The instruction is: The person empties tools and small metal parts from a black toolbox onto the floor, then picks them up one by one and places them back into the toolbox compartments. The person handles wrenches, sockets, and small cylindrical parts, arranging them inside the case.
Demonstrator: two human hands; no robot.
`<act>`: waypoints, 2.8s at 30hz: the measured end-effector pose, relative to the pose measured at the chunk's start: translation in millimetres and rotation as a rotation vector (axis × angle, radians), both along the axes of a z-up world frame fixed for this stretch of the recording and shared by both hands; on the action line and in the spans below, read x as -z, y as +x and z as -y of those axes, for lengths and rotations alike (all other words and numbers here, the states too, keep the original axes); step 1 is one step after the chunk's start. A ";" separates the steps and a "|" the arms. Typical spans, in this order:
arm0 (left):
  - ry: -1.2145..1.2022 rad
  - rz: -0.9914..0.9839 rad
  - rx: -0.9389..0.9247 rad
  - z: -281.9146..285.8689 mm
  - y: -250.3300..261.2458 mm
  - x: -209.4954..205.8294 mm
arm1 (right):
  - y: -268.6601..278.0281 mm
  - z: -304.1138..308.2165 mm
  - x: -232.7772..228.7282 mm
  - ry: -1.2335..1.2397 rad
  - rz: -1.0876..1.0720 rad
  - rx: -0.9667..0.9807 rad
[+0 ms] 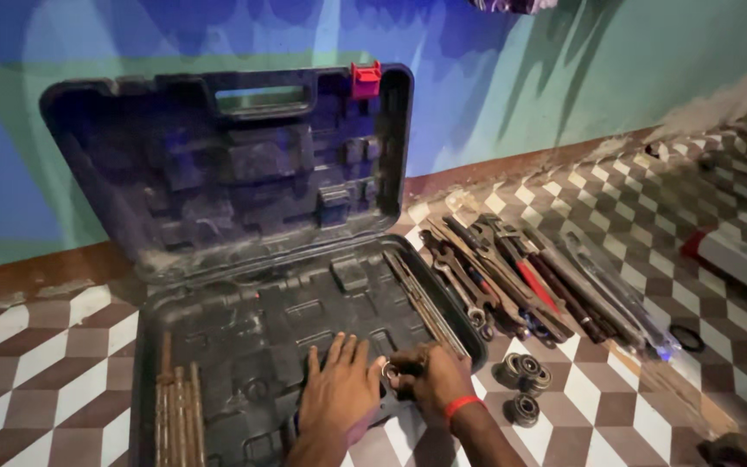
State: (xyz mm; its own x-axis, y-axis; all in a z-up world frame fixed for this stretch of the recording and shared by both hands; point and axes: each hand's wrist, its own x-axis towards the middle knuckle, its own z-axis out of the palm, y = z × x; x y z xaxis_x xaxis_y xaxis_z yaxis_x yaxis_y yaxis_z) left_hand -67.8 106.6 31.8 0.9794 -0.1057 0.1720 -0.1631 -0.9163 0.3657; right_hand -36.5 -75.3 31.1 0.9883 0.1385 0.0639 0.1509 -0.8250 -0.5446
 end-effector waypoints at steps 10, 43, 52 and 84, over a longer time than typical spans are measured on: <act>-0.008 -0.011 -0.003 0.9 0.6 -5.5 | 0.4 -1.0 -1.6 0.201 -0.103 0.031; -0.039 -0.093 -0.015 0.2 -1.1 -11.0 | 6.8 -9.6 -9.9 -0.185 -0.139 0.086; -0.353 -0.083 0.122 -21.3 12.7 -11.2 | 22.4 10.5 30.6 0.675 -0.264 0.150; 0.030 0.067 -0.206 -174.1 -89.4 -2.6 | -58.6 -167.4 10.8 -0.211 0.098 -0.316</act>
State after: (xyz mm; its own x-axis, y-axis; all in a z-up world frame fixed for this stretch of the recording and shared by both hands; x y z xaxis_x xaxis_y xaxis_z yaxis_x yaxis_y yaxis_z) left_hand -157.2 280.7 34.4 0.9672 0.0896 0.2377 0.0058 -0.9432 0.3321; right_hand -95.0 92.1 20.3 0.8852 0.4557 0.0935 0.4587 -0.8217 -0.3382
